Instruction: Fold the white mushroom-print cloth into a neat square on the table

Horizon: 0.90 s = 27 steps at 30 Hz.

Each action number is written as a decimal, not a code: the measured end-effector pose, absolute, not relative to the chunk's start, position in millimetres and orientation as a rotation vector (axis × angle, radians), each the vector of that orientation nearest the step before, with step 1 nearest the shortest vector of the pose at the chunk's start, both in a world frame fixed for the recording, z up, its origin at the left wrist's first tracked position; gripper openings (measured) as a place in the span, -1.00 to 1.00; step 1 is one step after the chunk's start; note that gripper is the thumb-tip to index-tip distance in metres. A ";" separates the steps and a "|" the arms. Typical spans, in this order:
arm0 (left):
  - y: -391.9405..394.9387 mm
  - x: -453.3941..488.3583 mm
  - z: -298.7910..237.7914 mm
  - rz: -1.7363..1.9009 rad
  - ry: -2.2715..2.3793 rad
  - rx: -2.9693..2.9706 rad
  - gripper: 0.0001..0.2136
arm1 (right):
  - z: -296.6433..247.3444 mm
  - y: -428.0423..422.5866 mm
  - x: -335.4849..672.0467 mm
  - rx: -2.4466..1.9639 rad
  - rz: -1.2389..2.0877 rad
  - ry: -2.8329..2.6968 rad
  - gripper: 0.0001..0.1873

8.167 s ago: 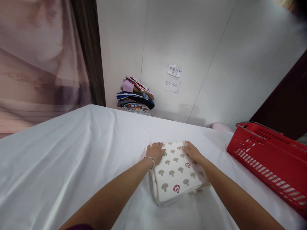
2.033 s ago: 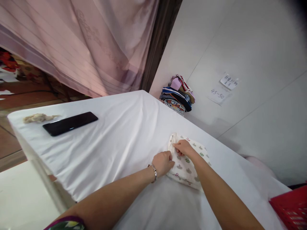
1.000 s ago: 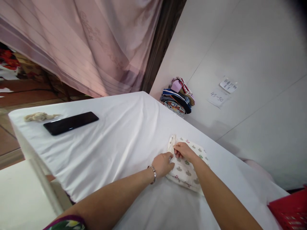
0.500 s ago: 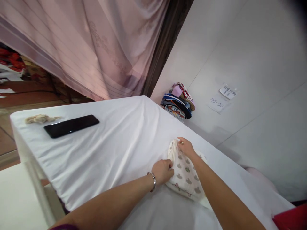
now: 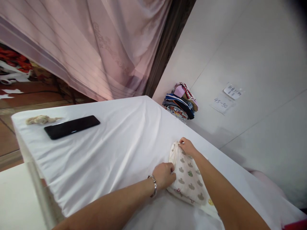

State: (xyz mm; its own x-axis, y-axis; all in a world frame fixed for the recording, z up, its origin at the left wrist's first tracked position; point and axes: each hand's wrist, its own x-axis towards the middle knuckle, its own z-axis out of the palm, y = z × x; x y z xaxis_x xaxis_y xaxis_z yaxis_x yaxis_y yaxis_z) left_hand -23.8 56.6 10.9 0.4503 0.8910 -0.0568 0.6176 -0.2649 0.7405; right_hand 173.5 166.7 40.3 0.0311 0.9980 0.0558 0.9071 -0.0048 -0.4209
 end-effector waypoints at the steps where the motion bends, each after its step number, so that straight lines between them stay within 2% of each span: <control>1: 56.6 -23.5 10.8 0.490 1.260 1.994 -0.84 | 40.3 166.4 172.1 -1.970 0.382 -1.917 -0.90; 9: 57.7 -23.0 14.0 0.453 1.274 2.017 -0.85 | 30.1 173.9 164.8 -1.922 0.412 -1.876 -0.85; 22: 58.0 -24.9 20.6 0.363 1.286 2.035 -0.84 | 15.9 168.3 162.9 -1.971 0.251 -1.828 -0.76; 27: 54.2 -24.9 21.4 0.396 1.284 2.004 -0.65 | 13.1 166.0 165.0 -1.925 0.278 -1.791 -0.74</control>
State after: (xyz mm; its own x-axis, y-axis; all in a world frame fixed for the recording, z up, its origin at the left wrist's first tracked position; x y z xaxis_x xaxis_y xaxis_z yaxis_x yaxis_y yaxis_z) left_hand -24.9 54.2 21.4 0.4582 0.8812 -0.1168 0.6626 -0.2510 0.7056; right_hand 165.0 166.0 13.1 0.1175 0.9768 0.1792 0.8763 -0.0171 -0.4815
